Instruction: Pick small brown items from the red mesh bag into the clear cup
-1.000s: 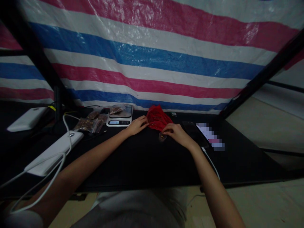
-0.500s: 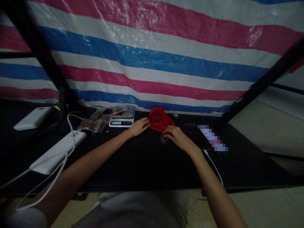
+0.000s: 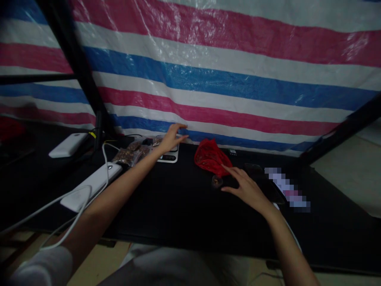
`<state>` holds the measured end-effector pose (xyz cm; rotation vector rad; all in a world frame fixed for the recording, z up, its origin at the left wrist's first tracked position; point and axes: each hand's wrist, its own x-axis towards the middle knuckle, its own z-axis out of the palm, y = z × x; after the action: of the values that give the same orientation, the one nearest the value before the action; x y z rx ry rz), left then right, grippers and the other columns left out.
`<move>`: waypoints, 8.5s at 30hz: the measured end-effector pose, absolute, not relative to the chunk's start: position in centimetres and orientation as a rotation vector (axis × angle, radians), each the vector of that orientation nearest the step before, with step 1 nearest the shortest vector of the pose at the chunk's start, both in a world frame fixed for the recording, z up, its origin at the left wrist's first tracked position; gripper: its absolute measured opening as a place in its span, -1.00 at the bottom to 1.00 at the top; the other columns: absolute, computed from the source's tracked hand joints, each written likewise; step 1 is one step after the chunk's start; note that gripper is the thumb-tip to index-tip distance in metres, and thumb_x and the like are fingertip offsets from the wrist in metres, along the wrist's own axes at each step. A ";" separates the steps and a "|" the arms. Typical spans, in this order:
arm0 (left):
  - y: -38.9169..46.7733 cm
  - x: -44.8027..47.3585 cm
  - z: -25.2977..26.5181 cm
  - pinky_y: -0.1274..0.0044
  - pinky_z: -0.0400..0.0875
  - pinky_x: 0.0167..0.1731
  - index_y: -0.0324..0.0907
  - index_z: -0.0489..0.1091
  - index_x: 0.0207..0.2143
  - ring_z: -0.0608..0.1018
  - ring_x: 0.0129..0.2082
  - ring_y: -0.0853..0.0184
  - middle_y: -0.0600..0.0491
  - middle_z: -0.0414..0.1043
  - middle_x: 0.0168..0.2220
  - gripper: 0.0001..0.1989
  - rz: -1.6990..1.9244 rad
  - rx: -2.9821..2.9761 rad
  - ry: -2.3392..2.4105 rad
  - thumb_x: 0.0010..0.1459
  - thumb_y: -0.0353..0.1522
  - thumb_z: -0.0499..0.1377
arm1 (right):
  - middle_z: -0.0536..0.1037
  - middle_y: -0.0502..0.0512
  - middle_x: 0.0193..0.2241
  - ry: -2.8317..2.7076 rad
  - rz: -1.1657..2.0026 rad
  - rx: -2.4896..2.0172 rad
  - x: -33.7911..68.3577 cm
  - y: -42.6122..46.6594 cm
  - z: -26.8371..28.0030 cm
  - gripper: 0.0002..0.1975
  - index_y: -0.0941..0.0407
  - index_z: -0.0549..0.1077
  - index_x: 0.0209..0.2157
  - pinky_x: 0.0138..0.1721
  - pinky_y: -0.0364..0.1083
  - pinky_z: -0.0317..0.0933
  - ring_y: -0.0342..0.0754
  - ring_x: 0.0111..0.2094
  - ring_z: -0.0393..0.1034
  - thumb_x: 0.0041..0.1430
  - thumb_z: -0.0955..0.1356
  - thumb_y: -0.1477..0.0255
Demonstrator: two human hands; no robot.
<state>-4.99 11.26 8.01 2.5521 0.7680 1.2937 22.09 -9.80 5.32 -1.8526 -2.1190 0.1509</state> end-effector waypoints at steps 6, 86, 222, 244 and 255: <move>17.4 -12.0 8.5 0.34 0.11 0.05 -0.31 0.19 0.03 0.25 0.07 0.12 -0.15 0.23 0.05 -0.32 0.702 2.540 1.218 -0.05 -0.06 0.15 | 0.27 0.14 0.06 -2.094 0.383 -1.808 22.6 -9.6 1.6 -0.32 -0.07 0.13 0.13 -0.03 0.08 0.18 0.10 0.00 0.24 -0.05 0.34 0.13; 16.5 -11.4 5.1 0.36 0.14 0.01 -0.17 0.32 -0.03 0.31 -0.01 0.14 -0.07 0.29 -0.01 -0.46 0.756 2.488 1.155 -0.08 -0.15 0.20 | 0.47 0.03 -0.12 -2.427 0.378 -1.565 12.6 -3.2 6.3 -0.63 -0.02 0.30 -0.08 -0.03 0.12 -0.01 0.06 -0.03 0.28 0.06 0.28 0.20; 8.2 0.6 1.8 0.56 0.27 -0.22 -0.25 0.38 -0.36 0.41 -0.27 0.38 0.03 0.34 -0.33 -0.85 0.649 2.660 0.465 0.14 -0.37 0.05 | 0.54 0.00 -0.33 -2.275 0.263 -1.733 19.8 -0.2 4.0 -0.86 0.00 0.52 -0.37 -0.24 -0.13 0.19 -0.06 -0.29 0.41 0.04 0.31 0.37; 7.9 -0.1 0.6 0.53 0.28 -0.15 -0.24 0.36 -0.24 0.38 -0.16 0.34 0.00 0.34 -0.22 -0.83 0.688 2.667 0.604 0.09 -0.38 0.11 | 0.51 0.05 -0.29 -2.331 -0.145 -1.638 17.4 -0.4 3.5 -0.84 0.04 0.47 -0.32 -0.23 -0.10 0.15 -0.04 -0.23 0.36 0.13 0.27 0.35; 7.5 -0.1 1.0 0.51 0.29 -0.19 -0.23 0.32 -0.30 0.38 -0.22 0.34 0.01 0.30 -0.29 -0.89 0.659 2.657 0.646 0.12 -0.38 0.08 | 0.47 0.07 -0.32 -2.244 -0.226 -1.810 16.1 -0.3 3.1 -0.91 0.10 0.41 -0.36 -0.32 -0.14 0.13 -0.07 -0.29 0.36 0.09 0.30 0.40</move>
<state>-0.09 7.50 1.02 2.6567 0.6456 0.6587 16.05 -0.35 3.09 -1.8104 -2.2444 -0.2262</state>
